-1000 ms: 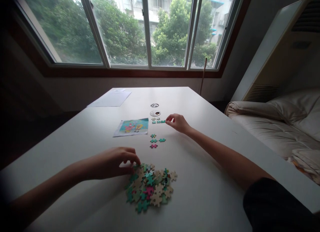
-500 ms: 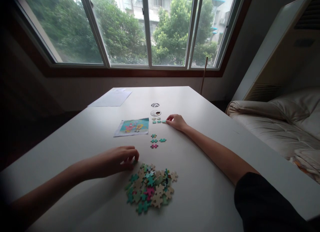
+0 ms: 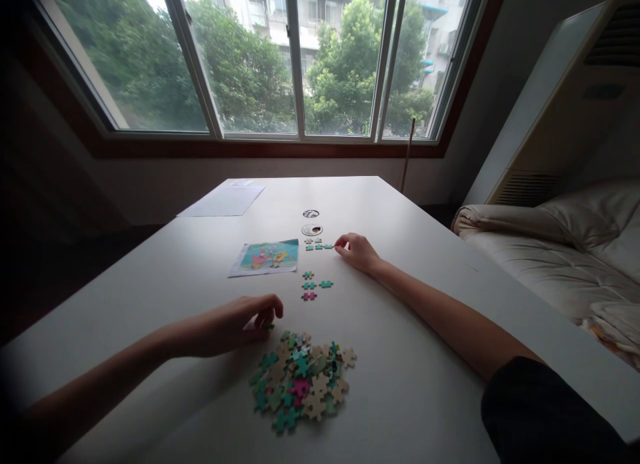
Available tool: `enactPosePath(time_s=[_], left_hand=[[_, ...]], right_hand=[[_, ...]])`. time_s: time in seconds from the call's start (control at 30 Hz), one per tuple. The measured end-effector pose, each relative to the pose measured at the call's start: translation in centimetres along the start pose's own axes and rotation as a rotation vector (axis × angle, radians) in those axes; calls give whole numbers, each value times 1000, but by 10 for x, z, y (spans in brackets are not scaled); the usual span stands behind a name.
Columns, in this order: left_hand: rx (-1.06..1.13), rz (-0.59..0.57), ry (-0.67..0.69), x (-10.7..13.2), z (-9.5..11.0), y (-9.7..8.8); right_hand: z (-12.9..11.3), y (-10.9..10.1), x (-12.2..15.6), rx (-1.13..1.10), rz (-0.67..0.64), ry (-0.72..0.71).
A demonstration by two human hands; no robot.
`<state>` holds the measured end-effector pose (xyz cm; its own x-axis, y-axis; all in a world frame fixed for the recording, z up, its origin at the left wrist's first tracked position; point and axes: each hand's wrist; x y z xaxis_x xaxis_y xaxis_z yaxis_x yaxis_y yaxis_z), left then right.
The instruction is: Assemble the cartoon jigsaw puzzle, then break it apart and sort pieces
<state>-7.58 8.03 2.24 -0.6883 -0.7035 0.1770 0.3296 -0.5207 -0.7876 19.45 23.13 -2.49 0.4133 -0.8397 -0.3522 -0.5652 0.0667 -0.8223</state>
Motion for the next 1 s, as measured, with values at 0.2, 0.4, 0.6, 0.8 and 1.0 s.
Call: enactPosePath(time_s=[0.2,0.4,0.6,0.8,1.0], left_hand=[[358,292,-15,-20,-6,14],[582,493,-15,-27,-4,27],[740,524,11,-28,5,29],[763,512,-21,-28,6,32],[770,524,-49,-27,15,30]], right_hand=[[-41,-9,42,-156,-13,-220],[-88,-8,75,-220,-50,-383],[-103,-2,84,-205,-87,-433],[-104,1,84,-212,-44,-410],[-105,2,85,-201,-6,-409]])
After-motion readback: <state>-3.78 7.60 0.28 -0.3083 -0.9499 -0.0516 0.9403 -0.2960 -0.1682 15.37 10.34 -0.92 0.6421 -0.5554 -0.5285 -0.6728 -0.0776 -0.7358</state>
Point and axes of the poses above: each hand's wrist, its own x-axis away from the middle knuckle, its own y-axis out of the palm, z = x × y, and after that the axes turned 3 degrees about -z, right-handed
